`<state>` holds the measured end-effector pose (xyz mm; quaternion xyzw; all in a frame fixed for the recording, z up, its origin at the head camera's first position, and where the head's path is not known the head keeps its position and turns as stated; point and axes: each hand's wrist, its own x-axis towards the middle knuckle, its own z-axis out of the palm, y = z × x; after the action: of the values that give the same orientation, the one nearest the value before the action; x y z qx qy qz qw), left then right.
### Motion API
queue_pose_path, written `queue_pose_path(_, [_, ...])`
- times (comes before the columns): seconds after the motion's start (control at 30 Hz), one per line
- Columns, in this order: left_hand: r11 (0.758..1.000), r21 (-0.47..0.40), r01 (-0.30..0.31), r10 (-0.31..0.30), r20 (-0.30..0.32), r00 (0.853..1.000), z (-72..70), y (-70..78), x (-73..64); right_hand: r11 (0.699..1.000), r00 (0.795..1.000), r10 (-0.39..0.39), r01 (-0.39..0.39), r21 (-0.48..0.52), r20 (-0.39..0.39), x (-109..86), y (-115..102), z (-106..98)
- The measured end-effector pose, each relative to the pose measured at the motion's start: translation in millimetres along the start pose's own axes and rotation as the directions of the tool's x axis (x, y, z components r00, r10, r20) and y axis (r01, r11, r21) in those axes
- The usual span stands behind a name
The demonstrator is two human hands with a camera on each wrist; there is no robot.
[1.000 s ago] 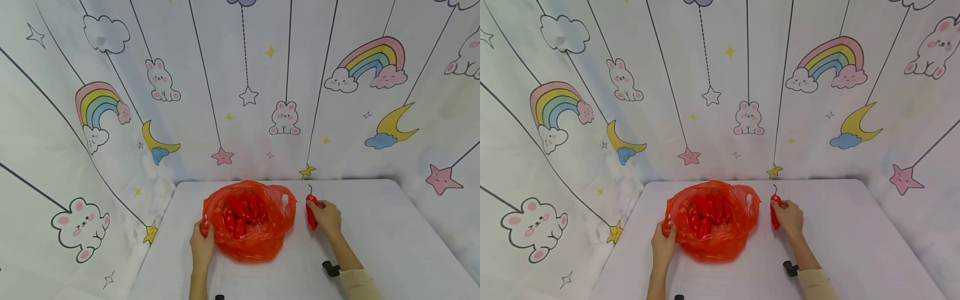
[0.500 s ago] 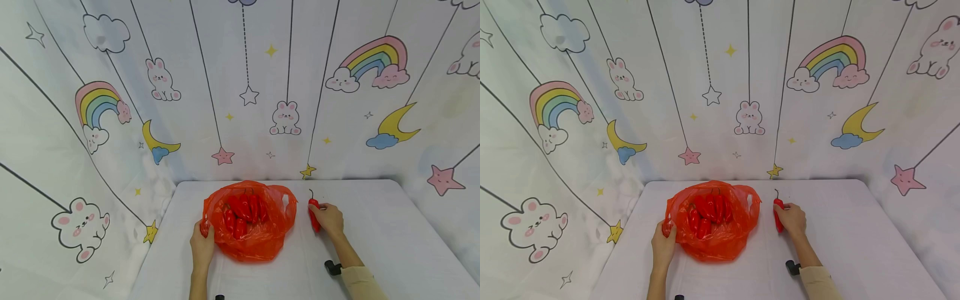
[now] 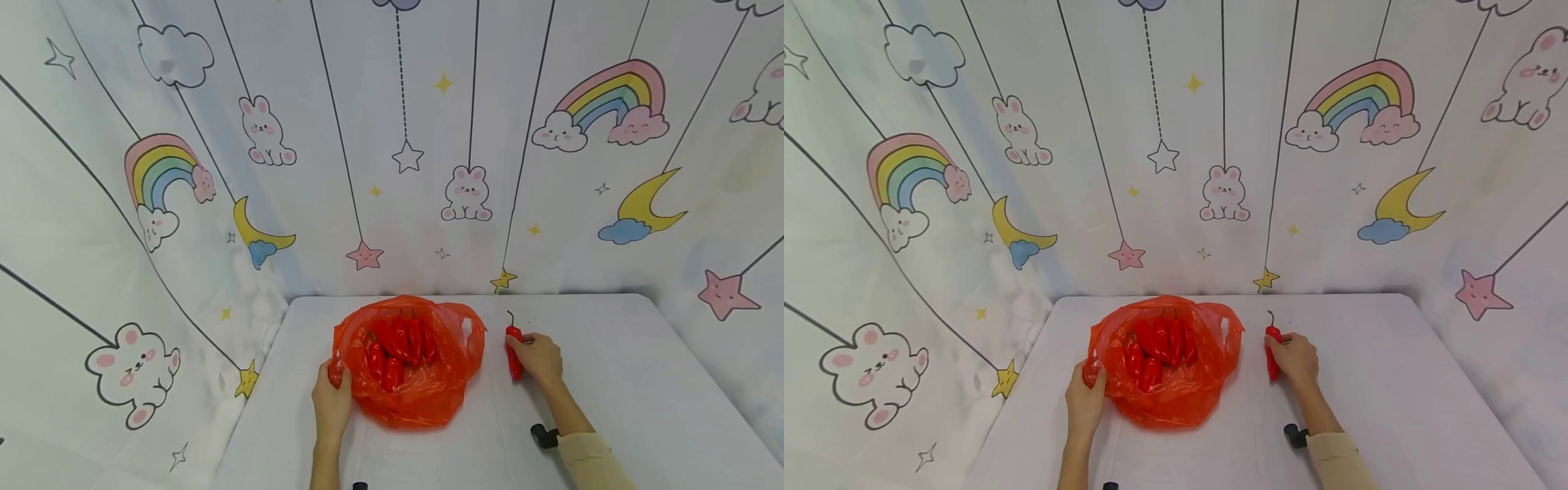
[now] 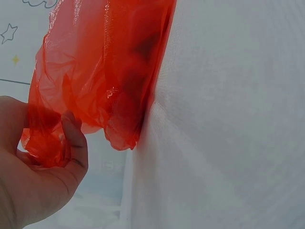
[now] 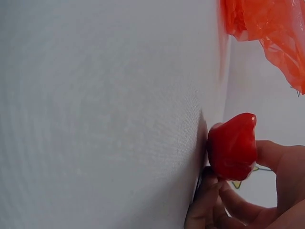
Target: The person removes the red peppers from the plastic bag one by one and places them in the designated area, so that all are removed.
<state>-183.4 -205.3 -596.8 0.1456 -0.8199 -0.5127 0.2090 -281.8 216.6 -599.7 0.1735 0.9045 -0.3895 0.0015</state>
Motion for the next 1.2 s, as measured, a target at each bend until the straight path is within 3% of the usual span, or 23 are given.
queue_pose_path(0.7, [1.0, 0.002, -0.003, 0.003, -0.009, 1.0, 2.3, -1.1, 0.6, 1.0, 0.999, 0.002, -0.002, -0.017, 0.041, 1.6, -3.2, -3.8])
queue_pose_path(1.03, [1.0, 0.008, -0.008, 0.008, -0.003, 1.0, 0.7, 1.3, -0.7, 1.0, 1.0, -0.007, 0.008, -0.03, 0.021, 0.5, 0.1, -4.4])
queue_pose_path(1.2, [1.0, -0.001, -0.012, 0.012, -0.003, 1.0, 0.3, 2.7, -1.4, 0.997, 0.998, -0.044, 0.041, -0.067, -0.037, 1.6, -1.6, -6.7])
